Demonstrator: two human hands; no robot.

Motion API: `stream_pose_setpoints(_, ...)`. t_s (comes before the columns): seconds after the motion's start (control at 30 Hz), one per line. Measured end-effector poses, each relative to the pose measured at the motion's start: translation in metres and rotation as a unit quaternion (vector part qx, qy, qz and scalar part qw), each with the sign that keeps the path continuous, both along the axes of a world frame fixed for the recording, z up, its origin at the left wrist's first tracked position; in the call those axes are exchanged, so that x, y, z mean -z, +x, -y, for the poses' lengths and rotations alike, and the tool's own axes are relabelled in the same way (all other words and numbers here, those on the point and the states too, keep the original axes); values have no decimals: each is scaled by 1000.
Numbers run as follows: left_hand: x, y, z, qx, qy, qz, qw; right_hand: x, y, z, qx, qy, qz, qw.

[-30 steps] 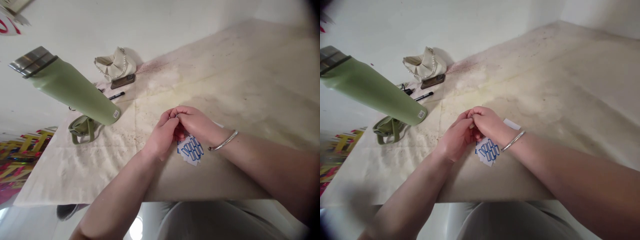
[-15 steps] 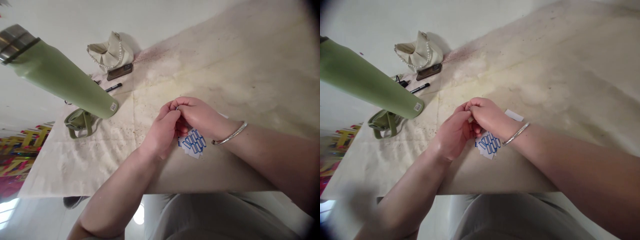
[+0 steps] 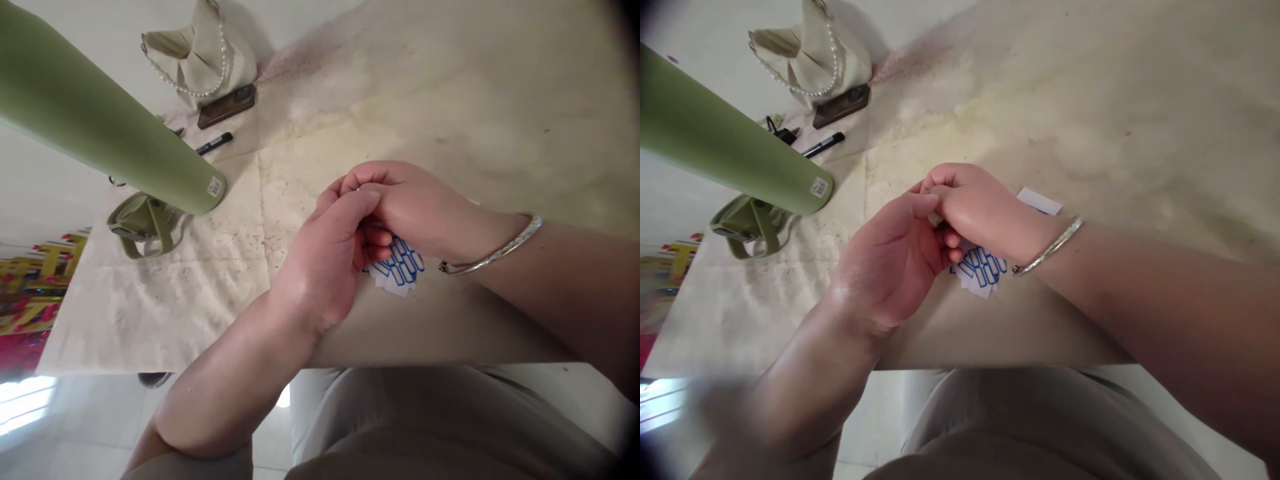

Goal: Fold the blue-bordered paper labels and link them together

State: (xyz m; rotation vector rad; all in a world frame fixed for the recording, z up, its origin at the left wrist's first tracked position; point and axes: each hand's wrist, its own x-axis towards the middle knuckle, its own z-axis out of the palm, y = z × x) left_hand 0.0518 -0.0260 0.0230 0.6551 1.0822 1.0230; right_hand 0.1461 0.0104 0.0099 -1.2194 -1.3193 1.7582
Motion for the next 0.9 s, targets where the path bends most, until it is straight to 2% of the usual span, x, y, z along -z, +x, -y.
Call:
stream_pose_setpoints(0.13, -1, 0, 1, -10, -18, 15, 1000, 2, 0, 1, -4, 13, -12, 1000)
stream_pose_setpoints(0.37, 10, -3, -9, 7, -25, 15, 1000, 2, -2, 0, 14, -3, 45, 999)
stream_pose_setpoints(0.6, 16, -7, -18, 27, -5, 10, 1000, 2, 0, -3, 9, 49, 74, 996)
stream_pose_setpoints(0.7, 17, -11, -23, 49, -12, 9, 999, 3, 1, -5, 15, 58, 70, 996)
stream_pose_setpoints(0.9, 21, -16, -29, 98, 30, -2, 995, 9, 0, -8, 21, 80, 53, 995)
